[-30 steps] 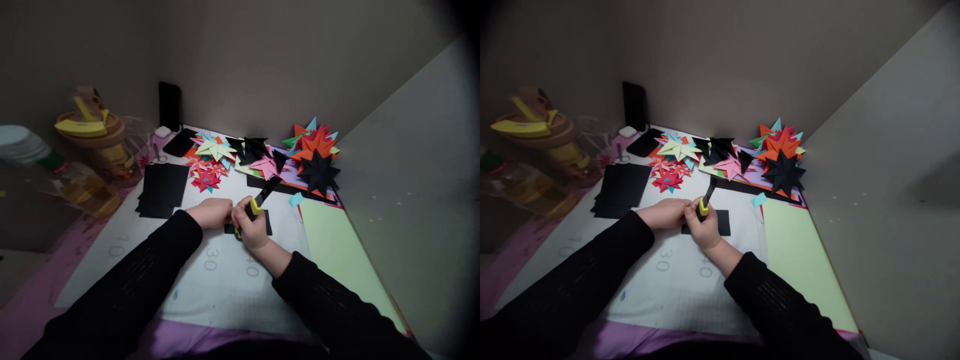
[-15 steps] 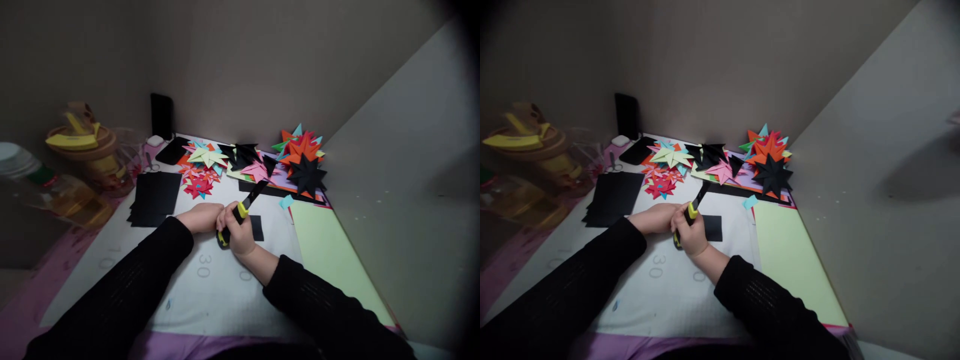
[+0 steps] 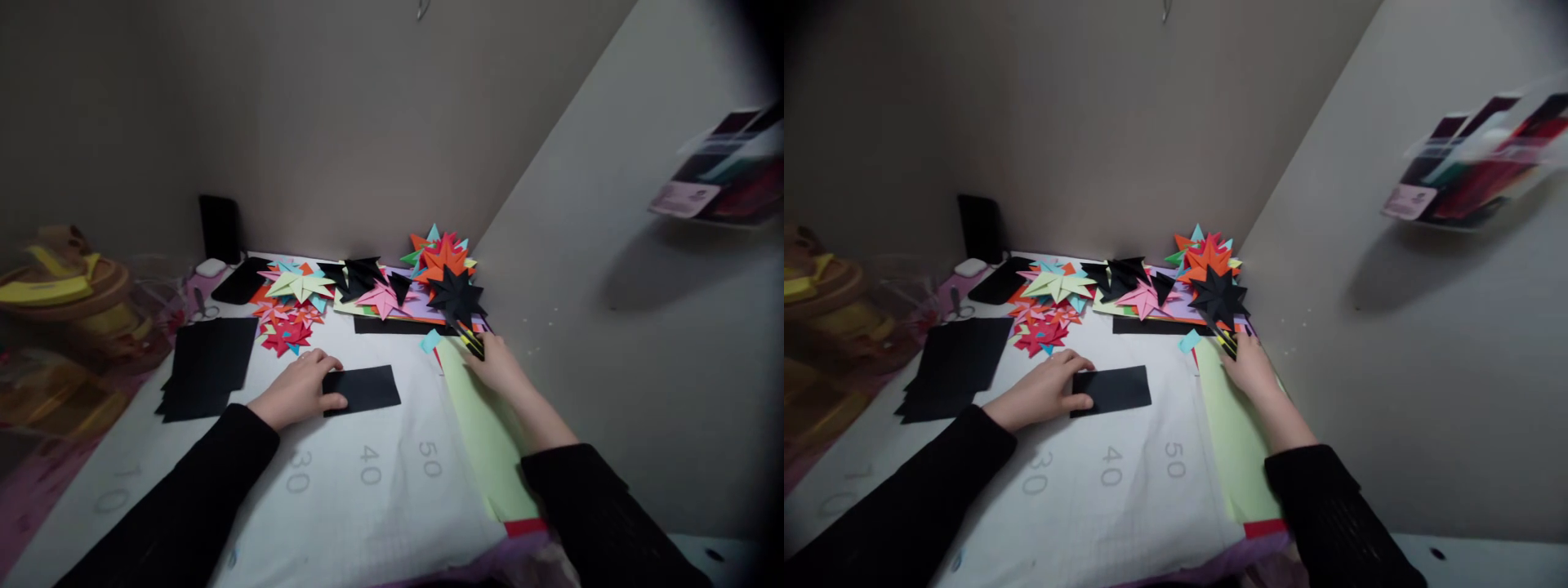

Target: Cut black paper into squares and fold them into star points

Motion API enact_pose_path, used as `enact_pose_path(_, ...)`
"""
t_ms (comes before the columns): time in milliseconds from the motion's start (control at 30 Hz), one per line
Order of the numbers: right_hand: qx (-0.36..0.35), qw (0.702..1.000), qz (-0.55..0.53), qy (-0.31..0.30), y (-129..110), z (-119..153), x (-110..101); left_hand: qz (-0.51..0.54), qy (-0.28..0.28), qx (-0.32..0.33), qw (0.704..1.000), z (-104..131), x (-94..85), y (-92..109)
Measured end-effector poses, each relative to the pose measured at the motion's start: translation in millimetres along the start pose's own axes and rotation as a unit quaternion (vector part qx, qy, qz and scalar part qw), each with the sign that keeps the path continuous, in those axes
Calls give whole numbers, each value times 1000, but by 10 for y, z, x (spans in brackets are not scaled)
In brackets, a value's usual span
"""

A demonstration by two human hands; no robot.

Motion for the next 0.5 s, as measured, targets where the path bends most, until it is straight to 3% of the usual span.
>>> enact_pose_path(133, 1, 999, -2, -42, 187, -84, 88, 37, 0, -40, 998, 9, 65, -26)
enact_pose_path(200, -19, 998, -27, -45, 98, -95, 66, 86, 3, -57, 995, -5, 72, -66)
enact_pose_path(300, -72, 992, -94, -37, -240, -43, 7, 182, 12, -80, 980, -33, 43, -102)
enact_pose_path(367, -112, 981, -153, -43, -572, 55, 10, 285, 59, -94, 952, -42, -16, -98)
enact_pose_path(433, -130, 965, -224, -49, -921, 192, 56, 401, 140, -109, 899, -28, -71, -94)
enact_pose_path(500, -101, 896, -428, -61, -1213, 330, 146, 479, 202, -124, 845, -2, -58, -86)
Point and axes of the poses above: each hand's wrist, its own z-axis away from the middle knuckle, its own x-axis out of the palm, y = z × x, the point moved 6 cm from there along -z, towards the middle knuckle, and after that the axes turned 12 degrees about z, right-handed, at the moved point
